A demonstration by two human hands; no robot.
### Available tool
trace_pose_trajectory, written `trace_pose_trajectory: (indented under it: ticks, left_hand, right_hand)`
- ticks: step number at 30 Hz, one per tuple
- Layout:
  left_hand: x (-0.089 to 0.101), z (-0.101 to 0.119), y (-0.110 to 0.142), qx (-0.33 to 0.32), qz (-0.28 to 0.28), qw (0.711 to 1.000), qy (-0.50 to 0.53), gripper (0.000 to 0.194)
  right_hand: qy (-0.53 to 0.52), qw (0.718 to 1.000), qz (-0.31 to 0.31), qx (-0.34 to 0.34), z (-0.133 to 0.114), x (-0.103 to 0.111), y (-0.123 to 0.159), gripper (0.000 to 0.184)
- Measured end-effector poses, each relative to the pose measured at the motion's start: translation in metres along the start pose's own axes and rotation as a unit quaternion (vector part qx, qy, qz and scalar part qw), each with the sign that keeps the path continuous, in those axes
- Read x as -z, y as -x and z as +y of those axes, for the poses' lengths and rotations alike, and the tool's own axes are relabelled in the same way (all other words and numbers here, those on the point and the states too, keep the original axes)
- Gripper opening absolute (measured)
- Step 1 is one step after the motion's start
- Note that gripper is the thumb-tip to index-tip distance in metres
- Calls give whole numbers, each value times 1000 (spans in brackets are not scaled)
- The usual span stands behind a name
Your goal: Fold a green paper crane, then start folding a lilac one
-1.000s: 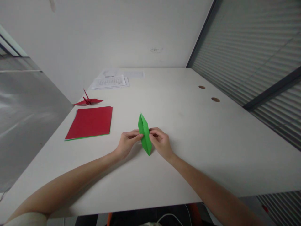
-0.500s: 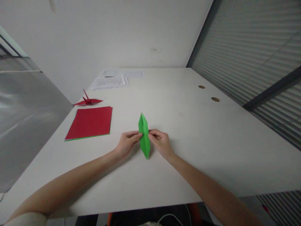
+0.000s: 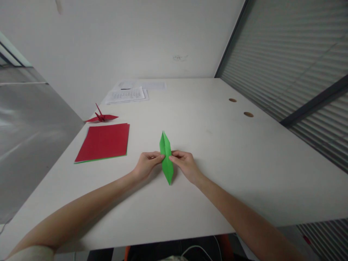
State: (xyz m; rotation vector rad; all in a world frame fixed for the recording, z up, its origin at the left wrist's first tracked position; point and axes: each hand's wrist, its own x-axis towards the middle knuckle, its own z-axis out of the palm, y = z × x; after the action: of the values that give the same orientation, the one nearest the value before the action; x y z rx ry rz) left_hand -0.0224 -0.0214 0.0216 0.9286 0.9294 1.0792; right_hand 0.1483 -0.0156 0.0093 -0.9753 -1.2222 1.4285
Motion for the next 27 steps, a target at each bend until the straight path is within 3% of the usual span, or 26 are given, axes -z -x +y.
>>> trace_pose_trajectory:
  ticks: [5,11,27]
  left_hand:
    - [1,4,0,-13,-31,999,9,29]
    - [4,3,-2,-18,-52,998,3,28]
    - [0,4,-3,-42,24,999,5,24]
  right_hand:
    - [36,997,16,66,-1,-1,1,16]
    - [-22,999,-13,26,-1,-3,1,19]
    - [6,996,43,75,3,0,1,17]
